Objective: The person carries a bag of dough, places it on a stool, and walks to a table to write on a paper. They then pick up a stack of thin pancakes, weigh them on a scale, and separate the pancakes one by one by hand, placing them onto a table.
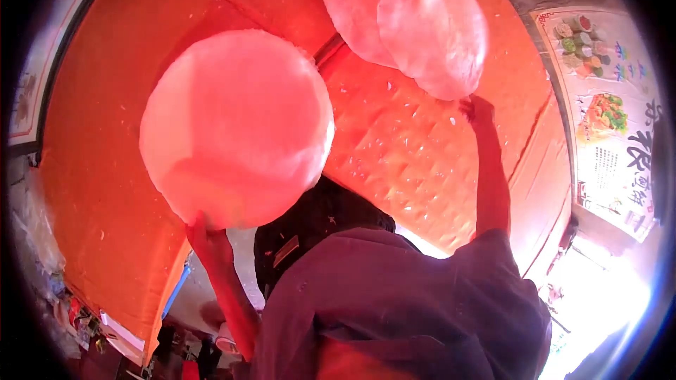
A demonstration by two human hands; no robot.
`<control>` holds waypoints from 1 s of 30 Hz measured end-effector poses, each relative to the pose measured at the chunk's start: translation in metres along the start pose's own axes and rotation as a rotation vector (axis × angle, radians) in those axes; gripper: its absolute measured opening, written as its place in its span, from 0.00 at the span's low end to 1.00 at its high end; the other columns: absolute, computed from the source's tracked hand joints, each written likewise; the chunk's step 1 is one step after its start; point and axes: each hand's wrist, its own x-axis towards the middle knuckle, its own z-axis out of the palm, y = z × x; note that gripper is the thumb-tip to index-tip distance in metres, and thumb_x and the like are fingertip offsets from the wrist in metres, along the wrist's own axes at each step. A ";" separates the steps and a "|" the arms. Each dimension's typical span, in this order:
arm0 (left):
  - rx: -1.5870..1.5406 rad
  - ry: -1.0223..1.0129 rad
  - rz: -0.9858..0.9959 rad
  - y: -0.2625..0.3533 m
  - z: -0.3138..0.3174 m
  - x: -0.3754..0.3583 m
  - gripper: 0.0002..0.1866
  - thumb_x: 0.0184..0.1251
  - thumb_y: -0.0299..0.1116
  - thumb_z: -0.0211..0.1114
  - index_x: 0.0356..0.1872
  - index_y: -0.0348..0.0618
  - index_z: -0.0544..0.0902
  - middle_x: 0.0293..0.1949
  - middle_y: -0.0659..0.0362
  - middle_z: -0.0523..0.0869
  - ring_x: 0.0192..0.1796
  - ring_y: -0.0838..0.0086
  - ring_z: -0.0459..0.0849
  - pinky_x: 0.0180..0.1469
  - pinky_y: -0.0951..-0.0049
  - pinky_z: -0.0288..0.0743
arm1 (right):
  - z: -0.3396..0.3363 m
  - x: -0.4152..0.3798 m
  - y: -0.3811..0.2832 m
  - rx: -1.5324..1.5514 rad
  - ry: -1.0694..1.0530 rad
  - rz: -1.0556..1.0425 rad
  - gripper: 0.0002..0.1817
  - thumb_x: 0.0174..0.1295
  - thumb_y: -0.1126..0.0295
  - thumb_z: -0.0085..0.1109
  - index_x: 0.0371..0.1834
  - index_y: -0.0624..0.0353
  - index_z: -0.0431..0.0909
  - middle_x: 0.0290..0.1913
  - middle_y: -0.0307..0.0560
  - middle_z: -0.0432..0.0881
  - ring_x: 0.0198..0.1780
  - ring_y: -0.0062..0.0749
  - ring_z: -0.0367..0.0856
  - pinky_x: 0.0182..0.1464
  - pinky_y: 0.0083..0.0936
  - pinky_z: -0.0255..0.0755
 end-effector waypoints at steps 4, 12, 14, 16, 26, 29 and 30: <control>0.099 -0.061 0.106 0.003 0.014 -0.001 0.20 0.72 0.33 0.53 0.61 0.37 0.69 0.55 0.57 0.77 0.56 0.69 0.77 0.53 0.65 0.76 | 0.064 -0.082 -0.001 -0.433 0.192 -0.407 0.11 0.62 0.65 0.64 0.41 0.61 0.79 0.27 0.43 0.80 0.24 0.26 0.79 0.22 0.20 0.69; 0.347 -0.032 0.123 -0.002 0.032 0.021 0.23 0.70 0.33 0.60 0.62 0.31 0.70 0.45 0.57 0.80 0.42 0.75 0.82 0.44 0.74 0.78 | 0.297 -0.334 0.023 -0.541 -1.261 -0.861 0.23 0.53 0.64 0.71 0.52 0.59 0.78 0.38 0.44 0.81 0.36 0.23 0.78 0.39 0.24 0.75; 0.283 -0.069 0.165 0.003 0.041 0.018 0.24 0.70 0.35 0.62 0.61 0.30 0.70 0.42 0.57 0.81 0.40 0.74 0.83 0.43 0.74 0.79 | 0.319 -0.365 0.026 -0.566 -1.374 -1.030 0.26 0.50 0.63 0.72 0.52 0.60 0.78 0.39 0.47 0.82 0.37 0.27 0.79 0.41 0.25 0.76; 0.179 -0.026 0.126 0.002 0.034 0.015 0.24 0.70 0.36 0.62 0.60 0.30 0.71 0.42 0.57 0.81 0.40 0.74 0.84 0.43 0.74 0.79 | 0.328 -0.380 0.022 -0.733 -1.474 -1.002 0.26 0.50 0.62 0.72 0.51 0.62 0.79 0.39 0.49 0.83 0.37 0.30 0.81 0.42 0.27 0.76; 0.235 0.169 0.088 -0.005 0.024 0.013 0.13 0.61 0.26 0.60 0.47 0.35 0.78 0.34 0.61 0.80 0.35 0.77 0.80 0.37 0.76 0.78 | 0.337 -0.352 0.057 -0.597 -1.301 -0.539 0.14 0.58 0.64 0.61 0.35 0.67 0.81 0.27 0.48 0.83 0.33 0.25 0.81 0.36 0.28 0.75; 0.313 0.205 0.082 -0.009 0.019 0.016 0.10 0.61 0.28 0.58 0.43 0.39 0.79 0.34 0.62 0.80 0.35 0.78 0.79 0.35 0.76 0.76 | 0.346 -0.376 0.088 -0.880 -1.267 -1.204 0.18 0.57 0.57 0.55 0.25 0.63 0.81 0.26 0.60 0.81 0.30 0.51 0.84 0.35 0.42 0.77; 0.313 0.190 0.078 -0.012 0.013 0.018 0.09 0.63 0.30 0.58 0.43 0.41 0.79 0.35 0.62 0.81 0.35 0.78 0.80 0.35 0.76 0.76 | 0.347 -0.376 0.087 -0.851 -1.296 -1.108 0.17 0.56 0.57 0.57 0.26 0.63 0.81 0.26 0.59 0.81 0.30 0.48 0.83 0.36 0.40 0.76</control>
